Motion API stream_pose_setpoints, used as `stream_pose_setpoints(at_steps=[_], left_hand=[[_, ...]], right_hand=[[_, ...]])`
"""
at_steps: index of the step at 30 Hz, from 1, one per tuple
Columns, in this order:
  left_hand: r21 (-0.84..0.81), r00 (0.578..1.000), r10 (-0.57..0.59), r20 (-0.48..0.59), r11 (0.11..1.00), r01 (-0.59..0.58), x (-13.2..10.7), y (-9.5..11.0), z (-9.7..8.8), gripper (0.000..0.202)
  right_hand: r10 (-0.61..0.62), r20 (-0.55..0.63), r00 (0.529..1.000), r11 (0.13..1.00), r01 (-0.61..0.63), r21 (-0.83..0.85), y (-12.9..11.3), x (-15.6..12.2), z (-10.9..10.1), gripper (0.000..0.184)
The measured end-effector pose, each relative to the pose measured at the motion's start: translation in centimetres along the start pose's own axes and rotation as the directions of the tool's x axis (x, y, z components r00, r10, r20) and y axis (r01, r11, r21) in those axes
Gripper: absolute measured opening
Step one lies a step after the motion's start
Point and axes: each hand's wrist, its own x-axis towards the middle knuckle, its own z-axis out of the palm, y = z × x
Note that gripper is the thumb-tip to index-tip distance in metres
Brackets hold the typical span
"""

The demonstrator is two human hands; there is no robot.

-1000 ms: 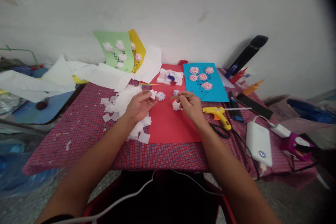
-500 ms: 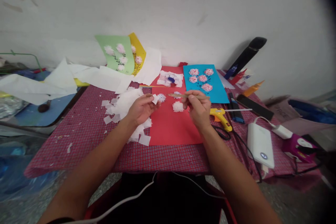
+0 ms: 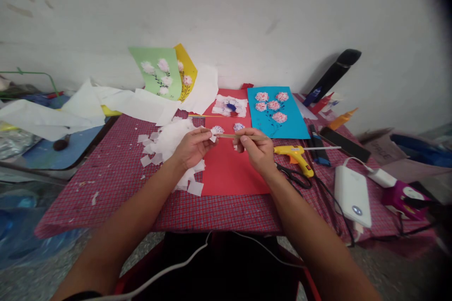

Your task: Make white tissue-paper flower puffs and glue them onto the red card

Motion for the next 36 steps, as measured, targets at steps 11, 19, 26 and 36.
stream_pose_setpoints(at_steps=[11, 19, 26, 36], left_hand=[[0.023, 1.0, 0.001, 0.007, 1.0, -0.001, 0.0, 0.1, 0.3, 0.015], [0.024, 1.0, 0.006, -0.022, 1.0, -0.006, -0.2, 0.0, 0.6, 0.016], [0.032, 1.0, -0.014, -0.001, 0.999, 0.014, -0.1, 0.0, 0.4, 0.017], [0.031, 0.999, -0.001, 0.034, 1.0, 0.0, -0.1, -0.1, 0.2, 0.016]], right_hand=[[0.022, -0.022, 1.0, 0.999, -0.023, -0.029, 0.1, 0.1, 0.0, 0.022], [0.122, -0.074, 0.99, 0.987, -0.113, 0.114, 0.5, 1.0, -0.3, 0.021], [0.148, -0.068, 0.987, 0.977, -0.135, 0.167, 0.7, 1.2, -0.6, 0.02], [0.153, -0.072, 0.986, 0.978, -0.14, 0.157, 0.8, 1.3, -0.6, 0.021]])
